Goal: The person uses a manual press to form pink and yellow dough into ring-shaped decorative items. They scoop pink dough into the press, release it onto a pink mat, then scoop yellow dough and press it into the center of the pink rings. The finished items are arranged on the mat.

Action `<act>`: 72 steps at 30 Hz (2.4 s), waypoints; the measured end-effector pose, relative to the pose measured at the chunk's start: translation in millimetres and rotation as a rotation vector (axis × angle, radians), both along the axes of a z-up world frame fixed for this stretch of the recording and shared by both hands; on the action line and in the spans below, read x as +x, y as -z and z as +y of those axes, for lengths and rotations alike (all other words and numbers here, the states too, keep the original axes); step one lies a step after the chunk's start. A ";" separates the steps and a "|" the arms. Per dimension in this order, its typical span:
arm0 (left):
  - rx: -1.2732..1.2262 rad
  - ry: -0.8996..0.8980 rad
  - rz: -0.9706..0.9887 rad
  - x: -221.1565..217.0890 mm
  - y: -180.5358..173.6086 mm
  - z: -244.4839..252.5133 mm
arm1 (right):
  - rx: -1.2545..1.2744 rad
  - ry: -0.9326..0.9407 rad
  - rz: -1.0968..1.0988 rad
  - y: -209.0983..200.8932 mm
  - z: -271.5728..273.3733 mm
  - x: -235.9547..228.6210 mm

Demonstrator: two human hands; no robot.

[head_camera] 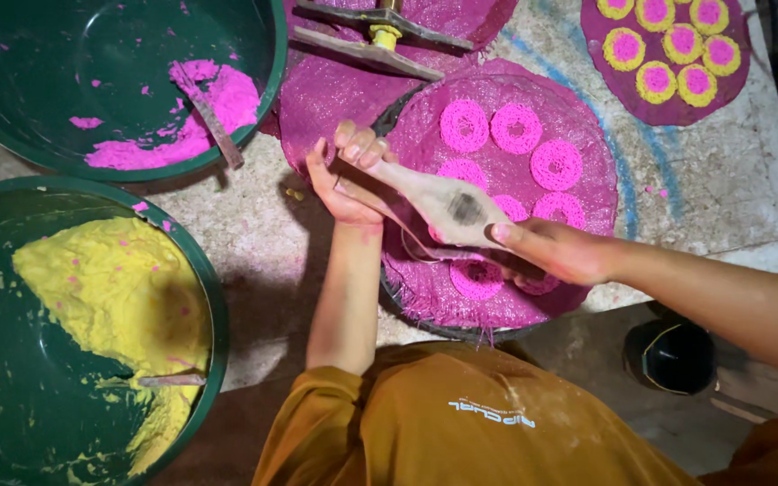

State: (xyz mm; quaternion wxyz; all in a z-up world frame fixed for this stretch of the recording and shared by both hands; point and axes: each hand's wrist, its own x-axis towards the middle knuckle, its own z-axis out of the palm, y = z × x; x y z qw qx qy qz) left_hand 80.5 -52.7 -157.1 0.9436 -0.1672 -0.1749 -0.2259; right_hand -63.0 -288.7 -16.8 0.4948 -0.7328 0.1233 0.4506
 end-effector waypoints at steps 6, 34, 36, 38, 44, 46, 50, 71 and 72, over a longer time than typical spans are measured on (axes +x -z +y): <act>-0.045 0.004 0.092 -8.7 20.0 -30.1 | -0.102 -0.033 -0.021 -11.4 -10.8 -2.9; 0.636 -0.074 -0.054 -6.6 7.6 -46.4 | -0.418 -0.007 -0.336 3.9 -73.1 -26.9; 1.069 -0.097 -0.131 -10.1 -1.8 -33.8 | -0.373 0.081 -0.484 3.6 -91.8 -48.2; 1.523 -0.346 -0.598 -33.3 -8.1 -4.8 | -0.011 0.316 -0.526 8.8 -99.7 -68.3; 2.089 -0.547 -1.152 -90.8 -18.8 25.6 | 0.315 0.677 -0.731 19.7 -71.2 -120.2; 2.122 -0.612 -1.197 -94.7 -18.7 22.9 | 0.398 0.711 -0.800 20.7 -57.9 -128.0; 2.092 -0.703 -1.146 -92.2 -18.0 17.0 | 0.517 0.788 -0.849 28.9 -47.8 -139.2; 2.744 -0.669 -0.716 -188.6 29.1 186.8 | 0.875 0.769 0.157 168.6 208.2 63.5; 2.737 -0.681 -0.703 -190.1 32.5 189.0 | 0.824 0.787 0.159 173.0 219.7 64.2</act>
